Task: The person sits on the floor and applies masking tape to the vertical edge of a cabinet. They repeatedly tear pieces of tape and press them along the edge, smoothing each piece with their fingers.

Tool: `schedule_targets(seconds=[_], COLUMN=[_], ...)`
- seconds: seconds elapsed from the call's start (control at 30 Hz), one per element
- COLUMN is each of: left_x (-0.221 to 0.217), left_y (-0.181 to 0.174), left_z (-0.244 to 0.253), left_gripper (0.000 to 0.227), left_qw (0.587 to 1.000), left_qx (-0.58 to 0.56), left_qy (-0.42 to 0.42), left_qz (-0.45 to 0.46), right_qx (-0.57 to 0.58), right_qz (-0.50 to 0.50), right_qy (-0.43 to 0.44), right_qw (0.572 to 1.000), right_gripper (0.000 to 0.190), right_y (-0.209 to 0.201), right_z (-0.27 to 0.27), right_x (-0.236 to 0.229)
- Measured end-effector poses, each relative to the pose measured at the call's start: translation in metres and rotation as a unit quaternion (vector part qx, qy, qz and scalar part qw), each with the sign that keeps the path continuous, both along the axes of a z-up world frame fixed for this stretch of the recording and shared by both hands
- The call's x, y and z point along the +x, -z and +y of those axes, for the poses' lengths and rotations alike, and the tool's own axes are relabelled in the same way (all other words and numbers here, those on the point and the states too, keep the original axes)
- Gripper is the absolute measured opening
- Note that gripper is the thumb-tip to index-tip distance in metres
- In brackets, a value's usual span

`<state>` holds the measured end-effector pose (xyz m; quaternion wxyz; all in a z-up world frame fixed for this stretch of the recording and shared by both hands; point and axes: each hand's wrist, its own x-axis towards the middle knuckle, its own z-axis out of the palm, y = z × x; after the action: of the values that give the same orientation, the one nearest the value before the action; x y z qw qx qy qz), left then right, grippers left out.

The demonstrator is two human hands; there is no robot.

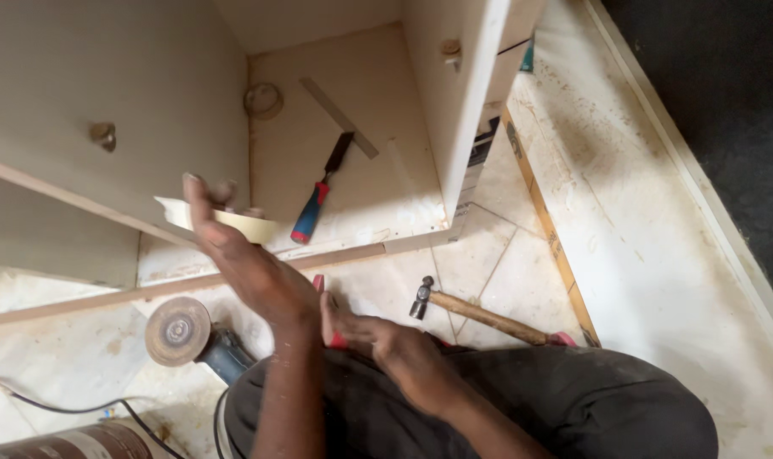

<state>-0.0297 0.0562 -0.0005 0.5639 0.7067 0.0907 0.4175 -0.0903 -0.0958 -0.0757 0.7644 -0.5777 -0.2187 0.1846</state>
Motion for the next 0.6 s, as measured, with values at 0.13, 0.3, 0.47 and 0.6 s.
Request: schedule_targets(seconds=[0.13, 0.3, 0.47, 0.6], left_x=[-0.014, -0.009, -0.014, -0.043], left_y=[0.024, 0.078, 0.077, 0.069], left_z=[-0.019, -0.031, -0.010, -0.032], left_gripper=[0.069, 0.046, 0.070, 0.088], left_qw=[0.995, 0.990, 0.971, 0.931], left_qx=[0.025, -0.041, -0.115, -0.085], left_qy=[0.074, 0.045, 0.185, 0.338], left_qz=[-0.056, 0.124, 0.102, 0.107], right_qx=[0.045, -0.018, -0.174, -0.087], right_qz=[0.162, 0.034, -0.074, 0.210], right_qy=[0.174, 0.030, 0.165, 0.334], right_qw=[0.970, 0.999, 0.968, 0.915], right_gripper=[0.090, 0.065, 0.022, 0.039], right_y=[0.027, 0.001, 0.016, 0.044], right_z=[0.015, 0.002, -0.036, -0.075], right_x=[0.013, -0.039, -0.054, -0.039])
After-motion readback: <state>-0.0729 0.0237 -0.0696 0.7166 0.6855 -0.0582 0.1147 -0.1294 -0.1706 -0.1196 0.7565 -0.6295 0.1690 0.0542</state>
